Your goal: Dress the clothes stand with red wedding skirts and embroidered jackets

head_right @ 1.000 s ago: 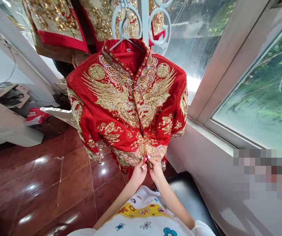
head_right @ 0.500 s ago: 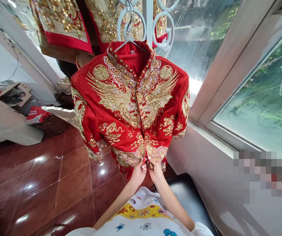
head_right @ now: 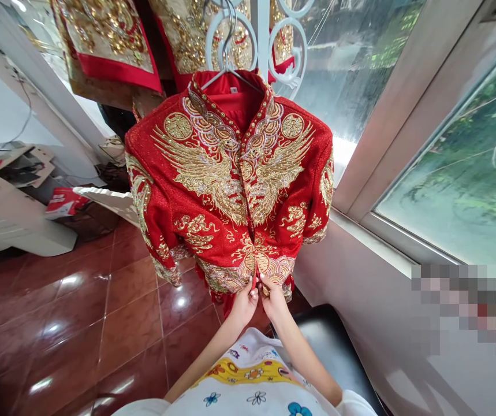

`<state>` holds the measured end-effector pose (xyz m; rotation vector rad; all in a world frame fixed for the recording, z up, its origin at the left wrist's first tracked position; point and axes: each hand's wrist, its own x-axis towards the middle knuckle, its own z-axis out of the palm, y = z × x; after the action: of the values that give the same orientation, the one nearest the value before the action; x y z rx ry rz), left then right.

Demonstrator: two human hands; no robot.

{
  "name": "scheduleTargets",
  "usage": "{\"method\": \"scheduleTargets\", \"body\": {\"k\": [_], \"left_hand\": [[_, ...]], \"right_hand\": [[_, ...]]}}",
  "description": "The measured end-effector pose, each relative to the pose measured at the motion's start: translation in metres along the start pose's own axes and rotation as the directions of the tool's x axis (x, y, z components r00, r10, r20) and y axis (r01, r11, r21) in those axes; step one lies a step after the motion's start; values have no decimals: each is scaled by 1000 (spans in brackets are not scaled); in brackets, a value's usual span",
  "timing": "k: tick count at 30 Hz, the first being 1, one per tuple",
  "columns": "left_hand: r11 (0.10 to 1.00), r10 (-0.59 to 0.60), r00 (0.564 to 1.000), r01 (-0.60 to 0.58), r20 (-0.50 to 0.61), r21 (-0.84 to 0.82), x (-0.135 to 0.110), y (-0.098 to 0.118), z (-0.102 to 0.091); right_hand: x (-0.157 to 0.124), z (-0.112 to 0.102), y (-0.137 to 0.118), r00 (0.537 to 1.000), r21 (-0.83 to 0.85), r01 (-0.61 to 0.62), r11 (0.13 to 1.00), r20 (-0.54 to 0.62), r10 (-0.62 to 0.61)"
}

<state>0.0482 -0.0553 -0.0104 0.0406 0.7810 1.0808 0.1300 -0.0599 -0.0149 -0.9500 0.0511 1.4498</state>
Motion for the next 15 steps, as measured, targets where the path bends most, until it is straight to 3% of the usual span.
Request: {"method": "scheduleTargets", "body": {"k": [6, 15], "left_hand": [[999, 32, 999, -32, -15, 8, 1, 1, -2], [987, 74, 992, -87, 101, 137, -1, 7, 1]], "right_hand": [[-1, -1, 0, 1000, -16, 3, 1000, 0, -3], [-1, -5, -2, 999, -17, 36, 999, -13, -37]]}}
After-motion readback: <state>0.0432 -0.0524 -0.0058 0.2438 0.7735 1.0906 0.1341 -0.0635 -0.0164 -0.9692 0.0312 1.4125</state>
